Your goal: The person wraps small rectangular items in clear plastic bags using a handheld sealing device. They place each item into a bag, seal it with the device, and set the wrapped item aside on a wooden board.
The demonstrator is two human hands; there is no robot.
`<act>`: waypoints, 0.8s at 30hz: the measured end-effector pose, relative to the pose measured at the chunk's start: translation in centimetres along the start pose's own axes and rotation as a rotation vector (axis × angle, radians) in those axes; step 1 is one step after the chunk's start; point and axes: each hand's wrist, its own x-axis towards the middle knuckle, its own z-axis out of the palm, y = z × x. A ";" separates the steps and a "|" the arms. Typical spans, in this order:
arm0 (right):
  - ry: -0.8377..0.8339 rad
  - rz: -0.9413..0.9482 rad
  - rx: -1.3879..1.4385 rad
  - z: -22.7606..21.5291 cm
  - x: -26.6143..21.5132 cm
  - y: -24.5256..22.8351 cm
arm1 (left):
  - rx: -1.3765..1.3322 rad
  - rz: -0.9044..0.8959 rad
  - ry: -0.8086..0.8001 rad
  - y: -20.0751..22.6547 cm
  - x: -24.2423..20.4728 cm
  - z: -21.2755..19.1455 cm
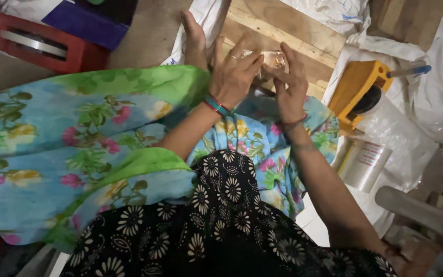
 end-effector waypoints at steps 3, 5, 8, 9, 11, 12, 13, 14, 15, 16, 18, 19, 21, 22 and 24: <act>0.009 0.137 0.106 -0.7 -1.0 -1.7 | -0.004 0.076 0.045 -0.2 0.0 0.0; 0.072 0.109 0.154 -0.8 -0.5 -2.1 | -0.030 0.099 0.060 -0.3 -0.1 -0.3; -0.012 0.239 0.292 0.3 1.2 -1.8 | -0.064 0.108 0.062 -0.4 0.5 -0.5; -0.072 0.309 0.350 0.6 1.8 -1.5 | -0.049 0.118 0.083 -0.5 0.8 -0.5; -0.052 0.236 0.271 1.6 2.5 -1.0 | -0.049 0.110 0.106 -0.7 1.2 -0.5; -0.045 0.201 0.230 1.8 2.6 -0.8 | -0.068 0.092 0.109 -0.7 1.3 -0.4; -0.036 0.180 0.222 2.0 2.7 -0.5 | -0.087 0.074 0.111 -0.8 1.4 -0.4; -0.027 0.156 0.213 2.0 2.8 -0.3 | -0.180 0.030 0.098 -0.9 1.5 -0.4; -0.018 0.133 0.204 2.0 2.9 0.0 | -0.273 -0.014 0.085 -1.0 1.6 -0.4; -0.008 0.125 0.206 2.0 3.1 0.2 | -0.363 -0.059 0.073 -1.2 1.6 -0.4; 0.010 0.113 0.214 2.1 3.2 0.4 | -0.469 -0.141 0.104 -1.5 1.4 -0.6; 0.013 0.111 0.224 2.1 3.1 0.4 | -0.520 -0.184 0.118 -1.5 1.1 -0.7; 0.024 0.105 0.242 2.1 3.1 0.5 | -0.519 -0.186 0.141 -1.5 1.1 -0.6; 0.026 0.115 0.255 2.1 3.1 0.5 | -0.520 -0.187 0.154 -1.5 1.1 -0.5; 0.028 0.136 0.282 2.2 3.1 0.4 | -0.521 -0.240 0.202 -1.3 1.3 -0.2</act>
